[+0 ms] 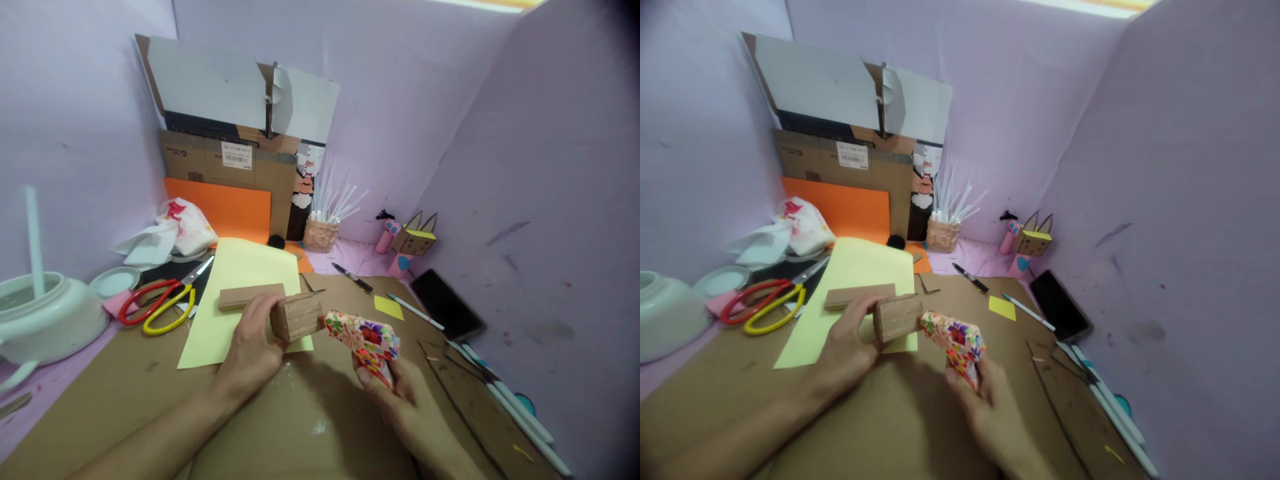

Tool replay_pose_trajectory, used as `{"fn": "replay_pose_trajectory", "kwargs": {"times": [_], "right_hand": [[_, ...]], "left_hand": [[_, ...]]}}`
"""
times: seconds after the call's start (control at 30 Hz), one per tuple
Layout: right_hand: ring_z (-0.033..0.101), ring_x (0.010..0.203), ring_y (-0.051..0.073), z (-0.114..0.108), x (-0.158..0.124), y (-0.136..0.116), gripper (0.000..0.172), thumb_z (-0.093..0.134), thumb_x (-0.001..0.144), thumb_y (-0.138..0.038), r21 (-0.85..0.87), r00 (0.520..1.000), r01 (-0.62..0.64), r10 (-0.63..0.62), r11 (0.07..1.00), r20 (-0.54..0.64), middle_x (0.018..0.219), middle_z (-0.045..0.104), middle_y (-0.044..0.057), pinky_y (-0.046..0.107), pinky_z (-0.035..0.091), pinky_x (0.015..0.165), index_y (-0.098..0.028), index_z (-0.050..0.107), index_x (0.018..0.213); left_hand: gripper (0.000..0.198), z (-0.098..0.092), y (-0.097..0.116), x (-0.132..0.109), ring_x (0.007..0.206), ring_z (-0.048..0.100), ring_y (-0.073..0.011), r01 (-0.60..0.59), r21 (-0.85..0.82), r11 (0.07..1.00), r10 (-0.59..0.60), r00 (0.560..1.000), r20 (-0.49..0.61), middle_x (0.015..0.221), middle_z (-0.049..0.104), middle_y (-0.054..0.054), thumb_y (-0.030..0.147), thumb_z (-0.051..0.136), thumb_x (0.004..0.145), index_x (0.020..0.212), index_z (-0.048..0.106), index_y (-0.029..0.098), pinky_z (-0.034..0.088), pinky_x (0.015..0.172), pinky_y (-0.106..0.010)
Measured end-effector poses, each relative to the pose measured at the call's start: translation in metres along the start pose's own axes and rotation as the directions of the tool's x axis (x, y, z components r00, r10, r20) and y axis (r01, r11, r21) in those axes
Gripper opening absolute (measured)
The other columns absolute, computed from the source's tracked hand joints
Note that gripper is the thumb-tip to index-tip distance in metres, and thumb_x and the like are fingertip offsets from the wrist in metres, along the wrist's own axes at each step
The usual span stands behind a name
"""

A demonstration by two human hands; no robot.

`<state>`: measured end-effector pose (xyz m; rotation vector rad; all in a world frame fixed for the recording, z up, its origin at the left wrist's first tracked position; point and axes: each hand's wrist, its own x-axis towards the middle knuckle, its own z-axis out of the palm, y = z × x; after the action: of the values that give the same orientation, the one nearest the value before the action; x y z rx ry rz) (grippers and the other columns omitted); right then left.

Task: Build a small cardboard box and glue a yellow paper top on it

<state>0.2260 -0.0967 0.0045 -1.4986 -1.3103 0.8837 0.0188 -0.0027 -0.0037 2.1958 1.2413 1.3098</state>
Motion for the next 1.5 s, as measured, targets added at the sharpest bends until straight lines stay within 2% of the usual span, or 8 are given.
{"fn": "replay_pose_trajectory", "kwargs": {"times": [0.33, 0.47, 0.57, 0.77, 0.93, 1.07, 1.23, 1.5], "right_hand": [[0.056, 0.064, 0.018, 0.001, -0.005, -0.014, 0.030, 0.060, 0.074, -0.041, 0.038, 0.987, 0.049, -0.054, 0.998, 0.153, 0.071, 0.063, 0.005, 0.026, 0.045, 0.057, -0.014, 0.064, 0.085], [0.046, 0.047, 0.011, -0.014, 0.008, -0.004, 0.043, 0.064, 0.071, -0.046, 0.145, 0.998, 0.007, 0.001, 0.989, -0.057, 0.062, 0.059, 0.000, 0.022, 0.039, 0.045, -0.015, 0.061, 0.099], [0.049, 0.054, 0.011, -0.020, 0.024, 0.007, 0.038, 0.065, 0.068, -0.044, 0.185, 0.987, -0.066, 0.091, 0.980, -0.131, 0.068, 0.060, 0.001, 0.021, 0.041, 0.050, -0.013, 0.063, 0.090], [0.046, 0.045, 0.011, -0.030, 0.049, 0.017, 0.043, 0.051, 0.077, -0.054, -0.316, 0.978, -0.207, 0.189, 0.926, -0.087, 0.053, 0.053, -0.001, 0.021, 0.035, 0.043, -0.014, 0.066, 0.075], [0.047, 0.041, 0.013, -0.075, 0.077, 0.008, 0.047, 0.053, 0.077, -0.051, -0.649, 0.987, -0.163, 0.125, 0.743, -0.105, 0.041, 0.052, 0.002, 0.024, 0.028, 0.041, -0.018, 0.064, 0.046], [0.062, 0.075, 0.021, -0.105, 0.114, 0.009, 0.015, 0.059, 0.072, -0.020, -0.769, 0.998, -0.054, 0.051, 0.637, -0.028, 0.079, 0.071, 0.006, 0.026, 0.041, 0.061, -0.019, 0.073, 0.078], [0.060, 0.092, 0.021, -0.109, 0.147, 0.022, 0.034, 0.058, 0.069, -0.004, -0.824, 0.989, 0.072, 0.066, 0.562, 0.131, 0.102, 0.068, 0.006, 0.028, 0.043, 0.078, -0.017, 0.068, 0.098], [0.062, 0.078, 0.015, -0.117, 0.168, 0.028, 0.021, 0.055, 0.087, -0.030, -0.898, 0.954, 0.021, 0.260, 0.440, 0.150, 0.093, 0.063, 0.003, 0.033, 0.052, 0.069, -0.013, 0.060, 0.098]], "left_hand": [[0.051, 0.003, 0.002, -0.003, 0.104, 0.055, -0.0221, 0.024, -0.023, 0.999, -0.023, 0.999, 0.034, 0.112, 0.058, -0.006, 0.007, 0.061, 0.064, 0.112, 0.051, 0.021, 0.045, 0.092, -0.036], [0.050, -0.005, 0.005, 0.001, 0.101, 0.058, -0.0238, 0.239, -0.034, 0.970, -0.236, 0.968, 0.086, 0.110, 0.062, -0.006, 0.020, 0.066, 0.065, 0.113, 0.051, 0.019, 0.047, 0.090, -0.039], [0.053, -0.011, 0.006, 0.004, 0.101, 0.059, -0.0262, 0.357, -0.037, 0.933, -0.352, 0.931, 0.097, 0.109, 0.064, -0.009, 0.029, 0.067, 0.065, 0.113, 0.051, 0.016, 0.047, 0.089, -0.042], [0.052, -0.011, 0.004, 0.000, 0.102, 0.060, -0.0269, 0.343, -0.009, 0.939, -0.340, 0.934, 0.107, 0.110, 0.064, -0.008, 0.034, 0.066, 0.067, 0.115, 0.050, 0.019, 0.049, 0.086, -0.040], [0.048, -0.006, 0.003, -0.005, 0.095, 0.063, -0.0264, 0.276, -0.042, 0.960, -0.273, 0.960, 0.057, 0.102, 0.068, -0.005, 0.034, 0.066, 0.065, 0.110, 0.054, 0.022, 0.051, 0.082, -0.038], [0.049, -0.004, 0.002, -0.005, 0.096, 0.063, -0.0280, 0.274, -0.033, 0.961, -0.272, 0.961, 0.060, 0.103, 0.067, -0.006, 0.035, 0.067, 0.064, 0.110, 0.054, 0.022, 0.051, 0.082, -0.040], [0.056, -0.003, 0.000, -0.008, 0.098, 0.062, -0.0296, 0.295, -0.024, 0.955, -0.291, 0.950, 0.110, 0.106, 0.067, -0.007, 0.039, 0.067, 0.064, 0.115, 0.053, 0.021, 0.050, 0.085, -0.044], [0.053, -0.005, 0.008, -0.010, 0.098, 0.062, -0.0279, 0.324, -0.088, 0.942, -0.297, 0.927, 0.230, 0.105, 0.067, -0.006, 0.032, 0.068, 0.063, 0.113, 0.056, 0.023, 0.051, 0.084, -0.041]]}}
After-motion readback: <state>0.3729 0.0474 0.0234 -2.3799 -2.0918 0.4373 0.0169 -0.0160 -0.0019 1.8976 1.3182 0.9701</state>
